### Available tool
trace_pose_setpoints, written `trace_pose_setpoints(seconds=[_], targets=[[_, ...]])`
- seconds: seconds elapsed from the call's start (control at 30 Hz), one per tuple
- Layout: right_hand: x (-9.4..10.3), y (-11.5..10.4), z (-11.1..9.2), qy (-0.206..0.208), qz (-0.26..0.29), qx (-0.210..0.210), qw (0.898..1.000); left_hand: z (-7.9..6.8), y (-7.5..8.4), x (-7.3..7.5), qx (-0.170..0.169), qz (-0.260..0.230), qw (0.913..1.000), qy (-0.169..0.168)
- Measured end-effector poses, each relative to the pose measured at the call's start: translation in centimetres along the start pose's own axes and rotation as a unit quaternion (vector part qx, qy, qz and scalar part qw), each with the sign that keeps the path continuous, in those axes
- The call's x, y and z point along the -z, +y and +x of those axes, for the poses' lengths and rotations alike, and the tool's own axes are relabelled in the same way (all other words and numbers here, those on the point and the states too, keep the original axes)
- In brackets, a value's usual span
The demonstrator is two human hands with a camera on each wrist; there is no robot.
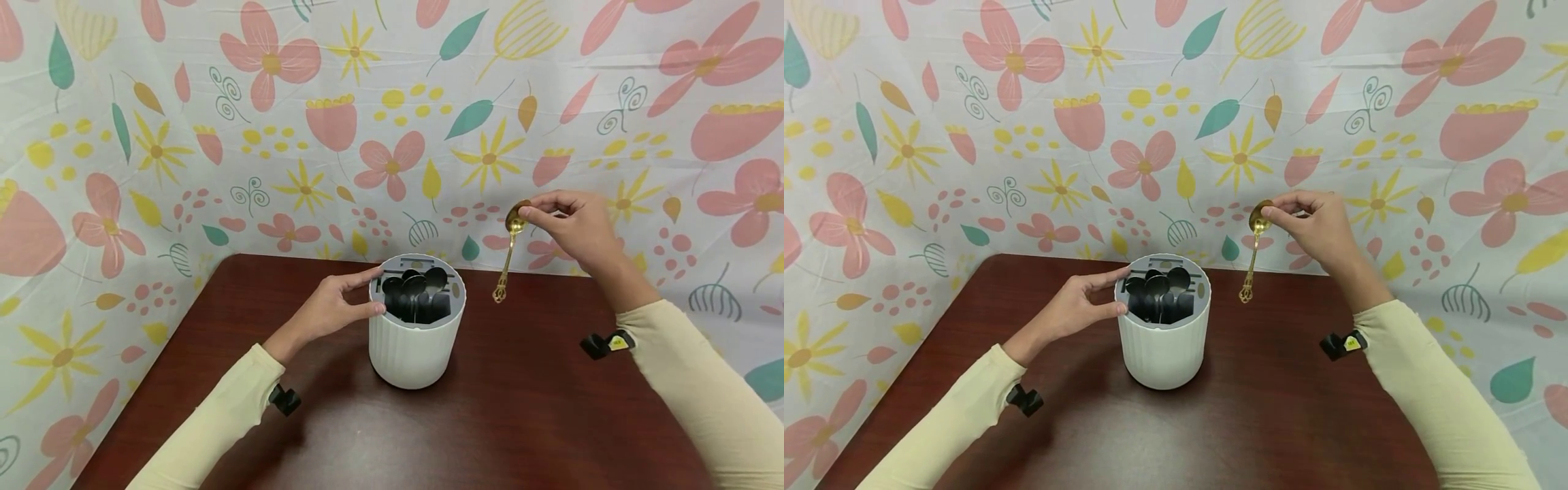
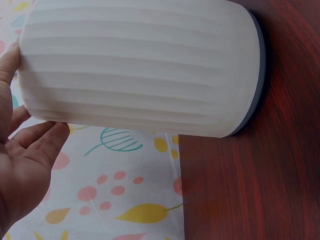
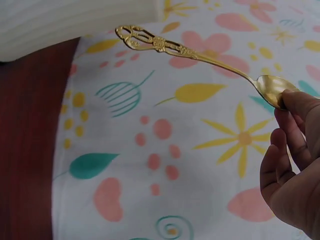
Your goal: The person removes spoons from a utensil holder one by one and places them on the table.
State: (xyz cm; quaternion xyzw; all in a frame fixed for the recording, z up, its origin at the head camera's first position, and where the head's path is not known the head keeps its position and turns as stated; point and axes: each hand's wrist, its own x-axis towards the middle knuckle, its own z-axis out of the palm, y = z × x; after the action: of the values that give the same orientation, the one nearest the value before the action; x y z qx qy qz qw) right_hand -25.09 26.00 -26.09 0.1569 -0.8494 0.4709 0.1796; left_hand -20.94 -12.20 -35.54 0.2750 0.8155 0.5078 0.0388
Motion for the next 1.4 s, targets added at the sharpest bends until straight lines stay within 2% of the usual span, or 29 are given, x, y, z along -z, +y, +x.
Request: trace_pose_setpoints(seconds=[0.37,0.6,0.7,0.87,1.1,1.27,1.4], targets=[[-2.3,3.8,-1.2,-0.021,-0.017,-0.023,0.999,0.1,0.0,-0.1,-0.013,-0.003,0.9999,0.0],[-4.0,8.7,-1.9,-0.03,-0.021,-0.024,0.999,0.1,-0.2,-0.2,-0.015,-0.006,0.9999,0.002],[-4.6,9.7,-2.5,-0.038,-0.018,-0.023,0.999,0.1,-0.2,-0.2,-0.016,-0.008,0.9998,0.002],[-5.5,10.3,-3.4,-0.07,-0.004,-0.04,0.997,0.1,-0.3,-0.2,-0.022,-0.012,0.9997,0.004],[-6.1,8.9,-4.8,-0.102,0.015,-0.062,0.993,0.1,-0.4,-0.2,-0.023,-0.013,0.9996,0.006],[-6.7,9.5,-5.6,-0.119,0.014,-0.062,0.991,0.1,-0.3,-0.2,-0.024,-0.008,0.9997,0.007],[-7.3,10.5,-6.2,-0.126,0.011,-0.079,0.989,0.1,-0.3,-0.2,-0.024,-0.006,0.9997,0.007]])
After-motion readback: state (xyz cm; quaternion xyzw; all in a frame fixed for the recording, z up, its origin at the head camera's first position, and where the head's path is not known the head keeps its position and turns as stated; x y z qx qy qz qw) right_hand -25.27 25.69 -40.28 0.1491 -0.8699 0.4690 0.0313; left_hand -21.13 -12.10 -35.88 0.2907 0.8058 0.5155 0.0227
